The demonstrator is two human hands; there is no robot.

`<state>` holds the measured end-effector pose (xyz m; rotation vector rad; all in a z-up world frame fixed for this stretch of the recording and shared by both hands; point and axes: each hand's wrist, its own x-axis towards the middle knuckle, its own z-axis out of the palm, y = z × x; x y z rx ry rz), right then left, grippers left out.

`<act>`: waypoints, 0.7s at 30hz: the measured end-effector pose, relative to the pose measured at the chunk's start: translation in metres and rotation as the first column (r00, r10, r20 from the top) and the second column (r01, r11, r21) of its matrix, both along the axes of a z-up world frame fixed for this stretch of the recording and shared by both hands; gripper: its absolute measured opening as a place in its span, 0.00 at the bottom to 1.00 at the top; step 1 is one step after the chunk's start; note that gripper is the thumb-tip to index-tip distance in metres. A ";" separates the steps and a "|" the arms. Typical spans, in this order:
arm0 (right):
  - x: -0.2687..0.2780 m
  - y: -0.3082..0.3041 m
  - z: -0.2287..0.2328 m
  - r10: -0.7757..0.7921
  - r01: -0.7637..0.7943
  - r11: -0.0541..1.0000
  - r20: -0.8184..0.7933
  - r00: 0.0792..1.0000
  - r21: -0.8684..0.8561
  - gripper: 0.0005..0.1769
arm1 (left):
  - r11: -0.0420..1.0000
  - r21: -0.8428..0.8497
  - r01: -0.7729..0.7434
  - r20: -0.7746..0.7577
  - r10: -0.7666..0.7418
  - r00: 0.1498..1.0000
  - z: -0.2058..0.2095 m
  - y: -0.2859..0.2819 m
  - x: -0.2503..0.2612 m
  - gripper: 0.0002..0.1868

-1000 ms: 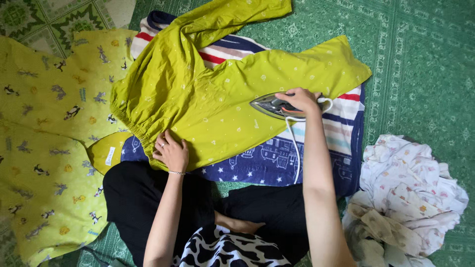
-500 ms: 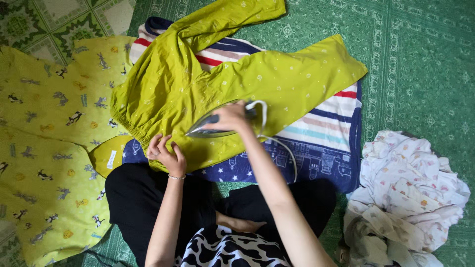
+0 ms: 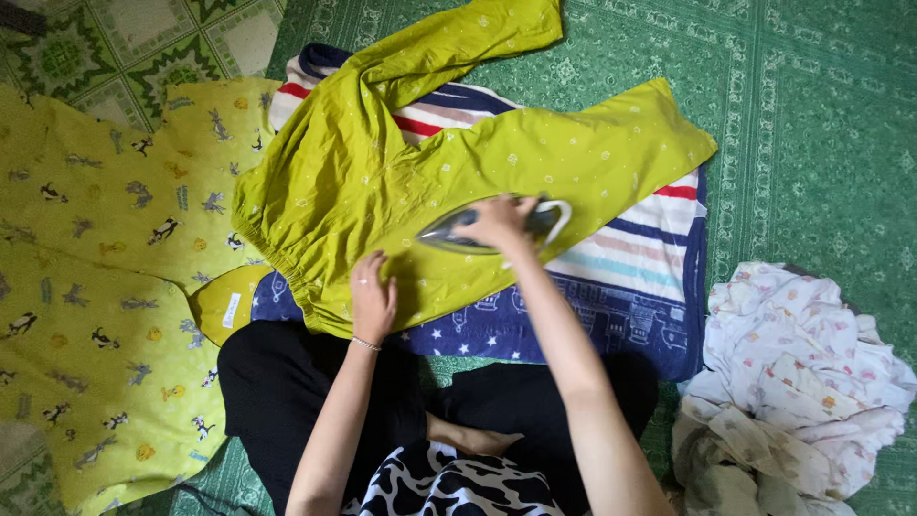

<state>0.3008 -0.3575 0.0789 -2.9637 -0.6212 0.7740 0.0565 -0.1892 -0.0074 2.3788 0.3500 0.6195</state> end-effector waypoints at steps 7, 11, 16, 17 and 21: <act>0.078 -0.112 -0.005 -0.362 0.342 0.927 0.126 0.923 0.155 0.36 | 0.997 0.071 -0.016 -0.200 0.030 0.979 0.008 -0.017 0.010 0.32; 0.080 -0.120 -0.009 -0.341 0.321 0.936 0.137 0.930 0.145 0.33 | 0.994 0.094 -0.058 -0.244 0.080 0.967 0.011 -0.018 0.012 0.33; 0.065 -0.074 -0.020 -0.179 0.161 0.973 0.102 0.979 0.166 0.44 | 0.982 0.000 -0.191 -0.183 0.188 0.965 0.037 -0.022 0.034 0.36; 0.060 -0.056 -0.021 -0.145 0.130 0.979 0.089 0.985 0.158 0.45 | 0.977 -0.035 -0.213 -0.090 0.209 0.974 0.044 -0.022 0.041 0.33; 0.010 0.037 -0.015 0.025 -0.039 0.995 0.150 0.988 0.092 0.36 | 0.945 -0.160 -0.284 0.225 0.316 0.922 0.080 -0.010 0.060 0.23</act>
